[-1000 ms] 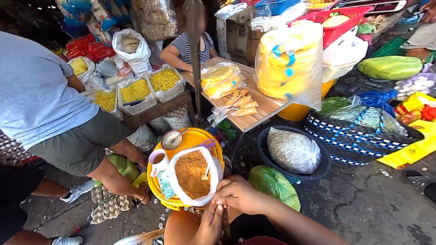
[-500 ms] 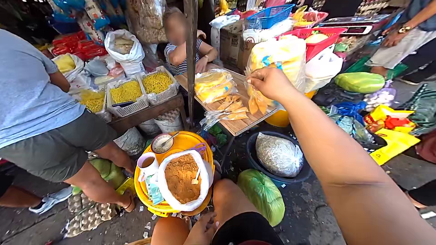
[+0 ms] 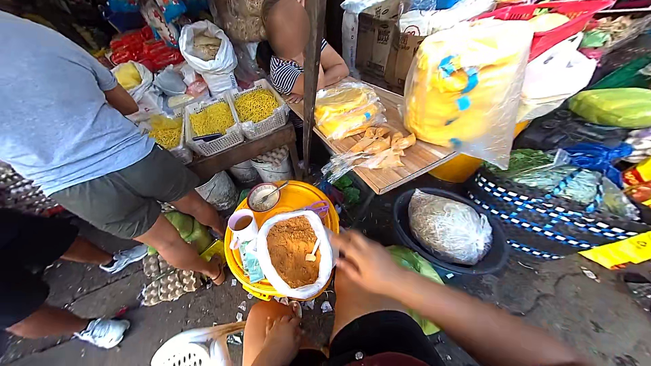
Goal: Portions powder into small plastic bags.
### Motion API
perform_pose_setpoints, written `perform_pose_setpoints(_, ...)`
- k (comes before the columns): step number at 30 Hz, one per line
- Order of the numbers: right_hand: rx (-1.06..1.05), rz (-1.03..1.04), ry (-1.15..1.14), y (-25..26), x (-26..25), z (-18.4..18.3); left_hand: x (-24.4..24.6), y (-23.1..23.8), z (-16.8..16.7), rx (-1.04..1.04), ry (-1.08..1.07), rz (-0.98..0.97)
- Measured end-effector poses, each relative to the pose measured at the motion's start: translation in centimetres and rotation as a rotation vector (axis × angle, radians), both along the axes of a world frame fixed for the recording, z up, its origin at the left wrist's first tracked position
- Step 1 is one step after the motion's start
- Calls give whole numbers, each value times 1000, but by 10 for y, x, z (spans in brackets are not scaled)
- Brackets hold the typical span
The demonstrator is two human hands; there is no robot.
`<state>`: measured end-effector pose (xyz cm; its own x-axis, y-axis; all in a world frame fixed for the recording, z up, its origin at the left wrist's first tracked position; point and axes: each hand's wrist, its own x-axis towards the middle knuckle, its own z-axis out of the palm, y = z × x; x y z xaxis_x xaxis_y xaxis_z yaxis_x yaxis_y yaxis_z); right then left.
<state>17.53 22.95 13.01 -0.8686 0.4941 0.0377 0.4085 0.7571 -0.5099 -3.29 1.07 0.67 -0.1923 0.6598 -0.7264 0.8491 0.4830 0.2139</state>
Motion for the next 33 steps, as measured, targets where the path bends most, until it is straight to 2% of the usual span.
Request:
perform_pose_setpoints(3,-247,498,-201,-40,-9,-63,-16,-19,-6,-92,41,28)
perform_pose_setpoints(5,-345,735,-241,-51,-28,-109,-27,-28,-13,-77,62,159)
perform_pose_setpoints(7,-390,792,-389,-53,-43,-143,-43,-32,-20,-68,142,348)
perform_pose_setpoints(9,-406,680,-647,-50,-48,-159,-54,-36,-14,-42,247,504)
perform_pose_setpoints(11,-368,433,-861,-35,-54,-141,-64,-40,8,-13,268,550)
perform_pose_setpoints(12,-290,324,-895,-20,-56,-138,-70,-42,17,7,240,544)
perform_pose_setpoints(13,-191,226,-881,-4,-54,-141,-76,-46,23,35,197,542)
perform_pose_setpoints(15,-160,17,-838,19,-49,-137,-84,-51,37,136,144,626)
perform_pose_setpoints(17,-148,-132,-777,35,-40,-141,-89,-48,54,229,185,728)
perform_pose_setpoints(20,-212,-50,-691,22,-33,-137,-94,-30,70,365,184,805)
perform_pose_setpoints(23,-190,266,-578,-20,-35,-128,-95,12,67,440,165,752)
perform_pose_setpoints(24,-249,367,-579,-36,-42,-130,-99,26,63,454,186,752)
perform_pose_setpoints(26,-313,528,-674,-56,-52,-133,-112,50,54,440,201,805)
perform_pose_setpoints(27,-326,585,-811,-60,-60,-125,-117,60,51,409,193,844)
perform_pose_setpoints(29,-329,594,-985,-60,-69,-95,-121,73,44,324,184,890)
perform_pose_setpoints(30,-296,547,-952,-59,-67,-90,-120,76,42,296,187,897)
perform_pose_setpoints(33,-213,423,-922,-56,-63,-100,-112,73,37,289,197,867)
